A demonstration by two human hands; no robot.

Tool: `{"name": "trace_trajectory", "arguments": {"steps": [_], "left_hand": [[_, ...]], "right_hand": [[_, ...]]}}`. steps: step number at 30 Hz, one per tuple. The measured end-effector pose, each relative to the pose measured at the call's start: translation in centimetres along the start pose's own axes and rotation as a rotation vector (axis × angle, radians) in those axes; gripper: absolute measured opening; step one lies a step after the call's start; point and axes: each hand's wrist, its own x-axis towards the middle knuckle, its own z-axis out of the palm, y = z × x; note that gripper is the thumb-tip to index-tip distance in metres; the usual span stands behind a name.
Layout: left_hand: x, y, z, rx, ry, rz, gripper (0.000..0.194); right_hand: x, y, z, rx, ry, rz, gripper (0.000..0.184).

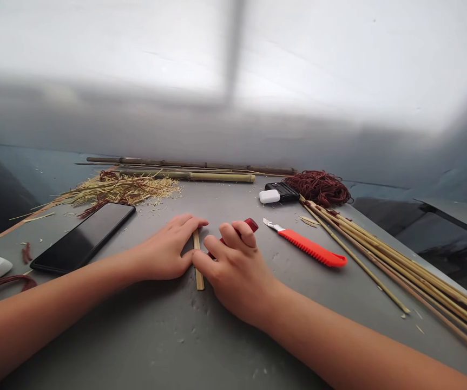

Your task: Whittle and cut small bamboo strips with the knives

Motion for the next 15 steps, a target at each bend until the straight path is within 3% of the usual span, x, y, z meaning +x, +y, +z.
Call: {"name": "trace_trajectory", "arguments": {"steps": [15], "left_hand": [[0.09, 0.19, -0.51, 0.012, -0.058, 0.009, 0.054]], "right_hand": [[0.10, 0.38, -0.45, 0.029, -0.065, -0.032, 0.027]]}}
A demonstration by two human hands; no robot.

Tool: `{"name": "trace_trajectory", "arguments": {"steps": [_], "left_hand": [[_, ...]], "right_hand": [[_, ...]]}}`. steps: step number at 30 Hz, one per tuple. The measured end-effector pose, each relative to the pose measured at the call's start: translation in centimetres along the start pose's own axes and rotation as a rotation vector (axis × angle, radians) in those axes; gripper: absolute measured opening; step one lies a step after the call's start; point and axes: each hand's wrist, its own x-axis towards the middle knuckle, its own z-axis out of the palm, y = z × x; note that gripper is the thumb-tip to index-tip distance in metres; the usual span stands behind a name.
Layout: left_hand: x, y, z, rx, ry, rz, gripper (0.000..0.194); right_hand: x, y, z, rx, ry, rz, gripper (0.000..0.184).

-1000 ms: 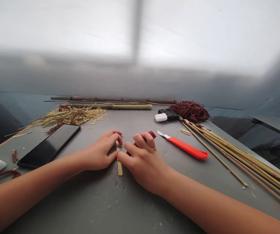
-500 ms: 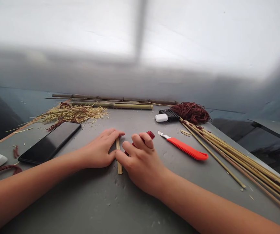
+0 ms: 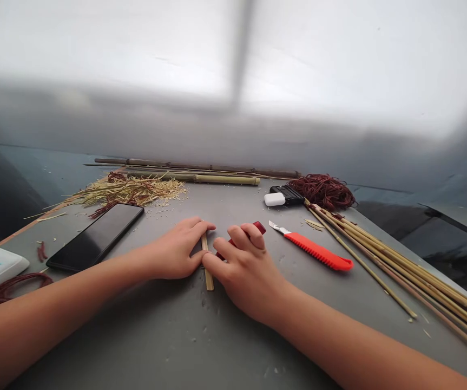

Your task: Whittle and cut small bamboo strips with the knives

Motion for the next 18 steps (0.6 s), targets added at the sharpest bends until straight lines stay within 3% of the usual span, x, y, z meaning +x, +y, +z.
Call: {"name": "trace_trajectory", "arguments": {"steps": [18], "left_hand": [[0.17, -0.60, 0.40, -0.014, 0.048, 0.017, 0.050]], "right_hand": [[-0.19, 0.00, 0.14, -0.016, 0.010, 0.011, 0.027]]}}
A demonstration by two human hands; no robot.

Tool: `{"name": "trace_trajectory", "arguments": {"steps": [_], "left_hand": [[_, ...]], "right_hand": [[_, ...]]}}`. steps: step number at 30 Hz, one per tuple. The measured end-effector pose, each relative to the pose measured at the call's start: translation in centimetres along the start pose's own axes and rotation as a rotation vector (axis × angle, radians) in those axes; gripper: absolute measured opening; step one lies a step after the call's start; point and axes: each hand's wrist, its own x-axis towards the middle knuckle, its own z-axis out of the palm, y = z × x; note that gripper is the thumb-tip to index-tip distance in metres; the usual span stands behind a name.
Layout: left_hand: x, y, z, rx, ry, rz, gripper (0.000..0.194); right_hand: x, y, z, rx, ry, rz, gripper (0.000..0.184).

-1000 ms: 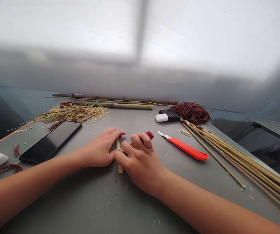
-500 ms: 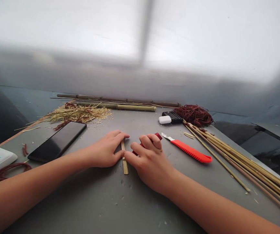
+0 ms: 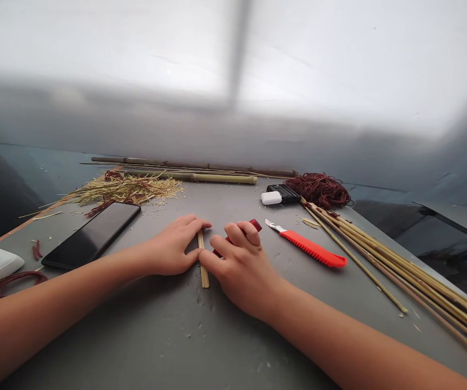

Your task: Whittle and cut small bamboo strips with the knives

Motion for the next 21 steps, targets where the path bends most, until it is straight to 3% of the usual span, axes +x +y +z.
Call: {"name": "trace_trajectory", "arguments": {"steps": [5, 15, 21], "left_hand": [[-0.2, 0.1, -0.1, -0.030, -0.008, -0.008, 0.041], [0.0, 0.0, -0.1, 0.009, 0.019, 0.004, 0.039], [-0.1, -0.1, -0.2, -0.026, -0.003, -0.001, 0.041]], "right_hand": [[-0.3, 0.6, -0.4, 0.027, -0.030, 0.010, 0.029], [0.6, -0.6, 0.2, -0.007, 0.019, -0.006, 0.025], [-0.1, 0.4, -0.5, 0.011, -0.035, 0.004, 0.028]]}}
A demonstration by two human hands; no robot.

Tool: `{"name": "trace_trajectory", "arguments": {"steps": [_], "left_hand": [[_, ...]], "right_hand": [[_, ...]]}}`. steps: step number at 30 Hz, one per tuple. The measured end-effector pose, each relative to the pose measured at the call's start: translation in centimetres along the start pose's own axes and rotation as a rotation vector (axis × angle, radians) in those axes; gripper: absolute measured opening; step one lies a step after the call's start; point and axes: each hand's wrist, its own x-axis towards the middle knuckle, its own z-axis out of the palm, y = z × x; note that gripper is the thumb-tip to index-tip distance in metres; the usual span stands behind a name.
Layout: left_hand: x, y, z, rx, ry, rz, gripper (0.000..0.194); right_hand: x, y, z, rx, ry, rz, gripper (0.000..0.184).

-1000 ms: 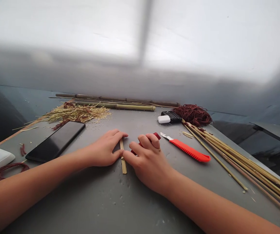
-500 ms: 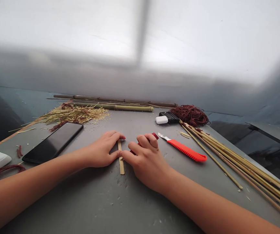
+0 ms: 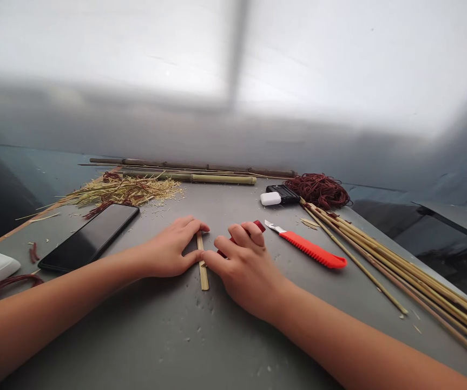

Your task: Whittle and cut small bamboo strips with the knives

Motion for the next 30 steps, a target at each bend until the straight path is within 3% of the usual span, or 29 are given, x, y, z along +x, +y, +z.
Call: {"name": "trace_trajectory", "arguments": {"steps": [30], "left_hand": [[0.29, 0.23, 0.54, 0.024, 0.020, -0.020, 0.039]], "right_hand": [[0.19, -0.50, 0.52, -0.015, 0.072, 0.041, 0.025]]}}
